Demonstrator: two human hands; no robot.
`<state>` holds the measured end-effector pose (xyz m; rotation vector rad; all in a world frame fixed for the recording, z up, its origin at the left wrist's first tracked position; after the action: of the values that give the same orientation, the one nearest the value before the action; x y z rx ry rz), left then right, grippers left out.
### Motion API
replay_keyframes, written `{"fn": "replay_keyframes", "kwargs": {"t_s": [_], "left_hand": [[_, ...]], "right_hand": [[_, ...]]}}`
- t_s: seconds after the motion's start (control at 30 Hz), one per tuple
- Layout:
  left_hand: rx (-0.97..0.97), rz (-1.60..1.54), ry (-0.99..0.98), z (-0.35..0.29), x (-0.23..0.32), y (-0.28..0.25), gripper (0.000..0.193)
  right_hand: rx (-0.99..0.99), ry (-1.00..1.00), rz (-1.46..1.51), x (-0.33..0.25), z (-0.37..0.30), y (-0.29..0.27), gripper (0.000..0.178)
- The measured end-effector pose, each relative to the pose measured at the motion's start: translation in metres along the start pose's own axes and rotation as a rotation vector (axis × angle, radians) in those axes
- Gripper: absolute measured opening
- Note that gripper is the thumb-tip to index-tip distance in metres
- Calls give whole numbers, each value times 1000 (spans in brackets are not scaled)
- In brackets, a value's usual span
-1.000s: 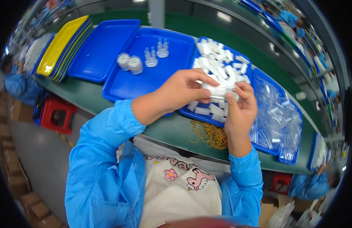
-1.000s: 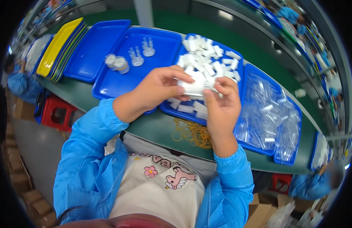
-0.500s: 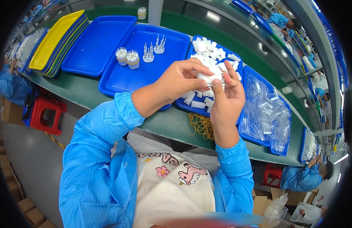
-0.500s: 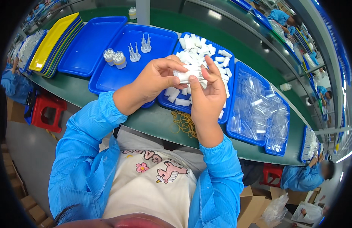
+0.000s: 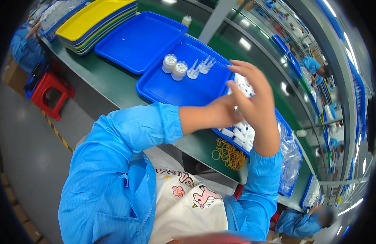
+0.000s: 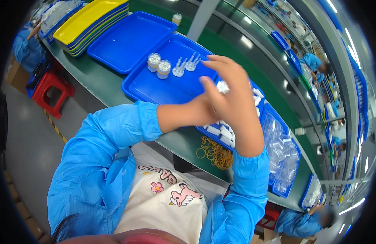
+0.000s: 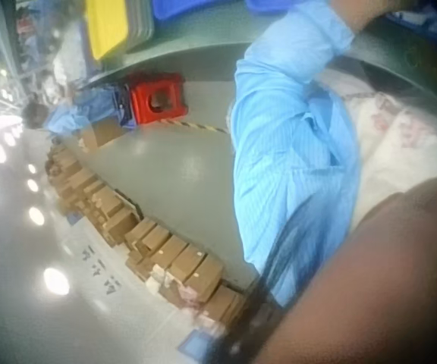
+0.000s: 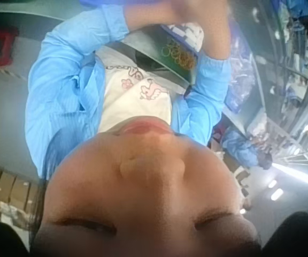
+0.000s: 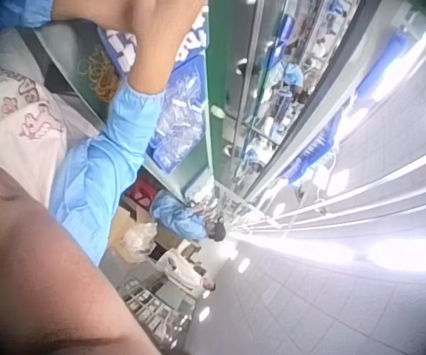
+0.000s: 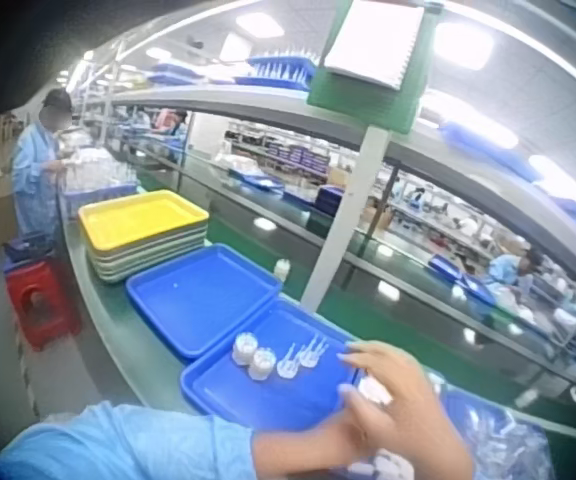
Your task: The person assembles components by attaching white foam blocks and plastic sleeves around a plastic core, then secures the bundle with a rubber band by hand.
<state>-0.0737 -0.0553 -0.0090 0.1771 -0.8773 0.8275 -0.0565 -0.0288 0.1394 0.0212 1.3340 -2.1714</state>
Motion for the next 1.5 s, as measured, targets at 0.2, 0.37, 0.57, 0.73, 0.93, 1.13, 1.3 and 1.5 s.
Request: {"fn": "replay_keyframes", "kwargs": {"t_s": [0.2,0.37,0.57,0.73,0.93,1.13,1.3,1.5], "left_hand": [[-397,240,71,8,58,28,41],[-563,-44,102,-15,37,32,44],[-433,223,-1,-3,38,26,37],[-321,172,38,15,72,18,27],[-413,236,164,7,79,27,28],[-492,244,241,-1,86,28,29],[-434,268,260,-1,87,28,30],[-233,183,103,15,81,12,32]], "right_hand": [[-372,-29,-251,9,68,101,60],[-618,-89,-415,15,85,181,32],[-656,-49,-177,1,94,126,23],[-95,226,-38,147,112,-28,39],[-175,816,-512,337,1,-64,37],[-239,847,-580,349,-17,-32,33],[-191,958,-502,358,-32,-24,47],[234,665,-254,319,-30,-109,53]]}}
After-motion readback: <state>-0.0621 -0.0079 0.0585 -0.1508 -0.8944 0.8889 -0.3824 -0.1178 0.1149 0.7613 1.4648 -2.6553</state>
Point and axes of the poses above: each hand's wrist, its own z-axis towards the middle knuckle, its own y-axis out of the palm, x = y × z, the point moved 8 cm from there along z, towards the middle knuckle, and after that the axes turned 4 degrees about -x, right-handed, at the moved point
